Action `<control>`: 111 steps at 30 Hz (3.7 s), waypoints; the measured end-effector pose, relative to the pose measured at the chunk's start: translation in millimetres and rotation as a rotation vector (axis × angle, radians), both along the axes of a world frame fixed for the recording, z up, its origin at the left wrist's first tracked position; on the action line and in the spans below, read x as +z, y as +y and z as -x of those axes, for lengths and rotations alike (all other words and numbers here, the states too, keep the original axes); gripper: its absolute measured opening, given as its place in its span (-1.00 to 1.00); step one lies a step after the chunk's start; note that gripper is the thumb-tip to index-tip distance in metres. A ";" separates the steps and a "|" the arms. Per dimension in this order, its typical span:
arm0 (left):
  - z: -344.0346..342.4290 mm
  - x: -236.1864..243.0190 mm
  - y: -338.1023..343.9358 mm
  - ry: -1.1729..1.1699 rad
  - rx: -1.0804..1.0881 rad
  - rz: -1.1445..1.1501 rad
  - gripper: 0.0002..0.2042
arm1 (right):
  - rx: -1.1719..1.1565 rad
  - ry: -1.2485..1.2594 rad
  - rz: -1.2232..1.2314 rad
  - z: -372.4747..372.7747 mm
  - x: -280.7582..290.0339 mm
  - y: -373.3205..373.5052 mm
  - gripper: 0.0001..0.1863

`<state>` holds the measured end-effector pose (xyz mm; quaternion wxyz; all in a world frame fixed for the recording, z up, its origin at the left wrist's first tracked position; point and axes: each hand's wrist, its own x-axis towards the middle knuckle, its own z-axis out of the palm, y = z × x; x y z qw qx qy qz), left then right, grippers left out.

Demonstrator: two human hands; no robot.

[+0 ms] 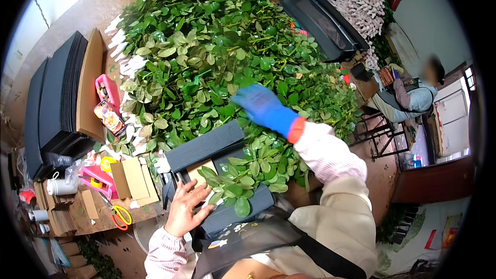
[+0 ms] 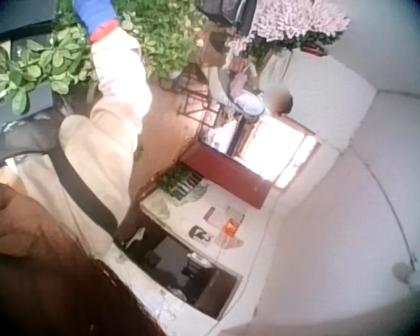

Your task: The person arranges artificial flowers and greenery into black rectangular trays. They place white and pink flower buds and green leaves into the trays, then cover them with cardboard and clear plastic sheets.

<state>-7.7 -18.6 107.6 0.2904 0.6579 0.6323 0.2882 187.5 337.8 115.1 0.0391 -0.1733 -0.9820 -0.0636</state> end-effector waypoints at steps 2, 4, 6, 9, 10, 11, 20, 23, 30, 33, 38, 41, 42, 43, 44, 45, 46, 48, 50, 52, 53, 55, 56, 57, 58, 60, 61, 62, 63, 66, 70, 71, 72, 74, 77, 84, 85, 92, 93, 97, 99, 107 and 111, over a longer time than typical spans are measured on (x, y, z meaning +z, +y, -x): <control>1.5 -1.3 -2.2 0.001 0.006 0.015 -0.54 | 0.121 -0.001 -0.096 11.1 -54.5 29.8 -0.58; -1.3 -4.7 -7.5 0.060 0.042 -0.038 -0.61 | 0.087 -0.155 0.082 26.7 -51.3 39.9 -0.61; -8.2 -16.7 -0.3 0.035 0.135 -0.106 -0.67 | 0.139 -0.084 0.182 25.8 -46.5 57.9 -0.66; -14.4 -25.4 1.3 0.019 0.188 -0.215 -0.75 | 0.269 0.353 -0.041 -22.5 73.9 4.5 -0.60; -13.3 -29.7 -0.7 -0.032 0.193 -0.151 -0.77 | 0.296 0.335 -0.053 -38.3 90.9 -2.1 -0.54; -12.5 -54.4 -9.1 -0.025 0.216 -0.171 -0.76 | 0.264 0.314 -0.091 -47.8 115.3 -24.0 -0.55; -9.1 -74.8 -9.7 -0.686 0.335 -0.114 -0.11 | -0.092 -0.408 0.209 -141.7 103.3 -46.0 -0.57; -10.1 -71.0 -8.8 -0.691 0.351 -0.129 -0.07 | -0.164 -0.415 0.285 -160.4 81.6 -44.9 -0.62; -10.0 -55.9 -7.8 -0.483 0.360 -0.107 -0.22 | -0.247 -0.474 0.258 -174.1 44.0 -62.1 -0.72; -10.0 -37.6 -5.2 -0.382 0.339 -0.089 -0.48 | -0.267 -0.404 0.146 -171.1 43.3 -73.1 -0.69; -14.8 -27.3 -2.2 -0.258 0.294 -0.123 -0.47 | -0.480 -0.183 -0.004 -170.8 2.5 -98.8 -0.50; -15.1 -36.7 2.6 -0.208 0.243 -0.127 -0.43 | -0.568 -0.030 0.162 -196.4 -67.7 -96.8 -0.44; -14.6 -36.7 1.5 -0.180 0.237 -0.134 -0.44 | -0.545 0.073 0.188 -190.2 -69.5 -92.1 -0.44; -14.1 -35.8 1.4 -0.154 0.232 -0.142 -0.44 | -0.508 0.042 0.302 -195.6 -61.5 -84.0 -0.44; -12.8 -33.5 1.5 -0.142 0.225 -0.140 -0.45 | -0.469 0.009 0.415 -205.4 -47.2 -72.6 -0.43; -12.4 -33.3 -0.4 -0.148 0.241 -0.154 -0.46 | -0.417 -0.024 0.537 -196.8 -17.2 -64.4 -0.43; -10.8 -30.3 -1.0 -0.098 0.232 -0.154 -0.46 | -0.430 -0.120 0.600 -184.5 18.0 -57.8 -0.44; -10.6 -19.6 -0.2 -0.008 0.223 -0.143 -0.46 | -0.336 -0.066 0.394 -149.3 58.3 -48.0 -0.56; -9.0 -14.7 2.9 0.122 0.207 -0.212 -0.51 | -0.181 0.098 0.268 -97.9 62.7 -36.9 -0.61; -11.3 -17.6 9.1 0.139 0.224 -0.245 -0.60 | -0.109 0.123 0.334 -50.8 36.8 -19.7 -0.65; -13.2 -22.1 12.8 0.133 0.243 -0.256 -0.65 | -0.083 0.088 0.367 -28.0 14.1 -10.9 -0.70; -18.1 -16.8 16.7 0.099 0.328 -0.250 -0.75 | -0.186 -0.250 0.128 20.2 -38.0 3.0 -0.73; -17.7 -18.2 16.2 0.060 0.342 -0.230 -0.75 | -0.134 -0.273 0.037 28.7 -66.8 12.6 -0.74; -17.7 -21.0 14.9 0.017 0.354 -0.209 -0.76 | -0.083 -0.299 -0.054 32.9 -96.6 22.2 -0.75; -17.7 -24.6 13.2 -0.015 0.372 -0.239 -0.76 | -0.026 -0.323 -0.141 39.5 -100.3 24.6 -0.75; -18.7 -33.8 7.7 -0.160 0.441 -0.211 -0.76 | -0.122 -0.255 0.171 44.7 -85.1 36.4 -0.75; -20.8 -37.5 6.7 -0.238 0.471 -0.194 -0.75 | -0.173 -0.225 0.328 43.9 -67.2 38.1 -0.75; -23.8 -31.8 8.7 -0.302 0.513 -0.167 -0.78 | -0.199 -0.018 0.354 31.4 -51.5 39.6 -0.73; -23.4 -35.3 9.7 -0.317 0.491 -0.187 -0.79 | -0.291 0.070 0.376 15.4 -42.2 49.6 -0.72; -19.9 -44.0 9.4 -0.365 0.473 -0.203 -0.85 | -0.111 0.254 0.185 -14.6 19.6 46.2 -0.58; -14.2 -47.2 10.7 -0.376 0.428 -0.182 -0.86 | -0.023 0.249 0.110 -25.7 45.1 33.7 -0.47; -15.1 -48.6 7.1 -0.364 0.431 -0.165 -0.86 | 0.008 0.280 0.093 -23.8 49.2 27.9 -0.45; -13.5 -48.8 4.7 -0.345 0.433 -0.156 -0.85 | 0.043 0.317 0.069 -16.2 55.5 21.7 -0.44; -13.5 -52.2 5.8 -0.385 0.482 -0.148 -0.84 | 0.127 0.378 0.035 2.7 75.4 10.2 -0.40; -13.9 -46.4 11.1 -0.372 0.462 -0.157 -0.84 | 0.051 0.429 0.034 -0.5 85.5 27.3 -0.45; -18.1 -50.9 8.7 -0.587 0.544 -0.125 -0.57 | 0.058 0.470 0.487 -62.7 127.0 -12.6 -0.53; -12.4 -58.6 4.5 -0.567 0.520 -0.042 -0.51 | 0.088 0.443 0.608 -71.4 117.0 -18.9 -0.52; -14.9 -56.1 3.7 -0.555 0.577 -0.086 -0.28 | -0.234 0.129 0.559 -139.9 17.7 -37.8 -0.54; -17.1 -56.9 5.4 -0.622 0.574 -0.100 -0.27 | -0.236 0.108 0.538 -144.9 15.8 -35.1 -0.55; -15.3 -48.9 5.8 -0.451 0.520 -0.139 -0.36 | -0.187 0.111 0.485 -148.2 11.5 -38.3 -0.60; -15.1 -29.6 7.0 -0.321 0.490 -0.129 -0.45 | -0.142 0.112 0.475 -142.1 3.6 -41.1 -0.60; -13.5 -14.2 15.1 0.053 0.339 -0.012 -0.51 | -0.258 -0.285 0.258 -103.2 32.6 -27.9 -0.55; -6.2 -25.6 14.2 -0.030 0.272 -0.090 -0.53 | -0.147 -0.062 0.194 -52.2 79.3 0.3 -0.51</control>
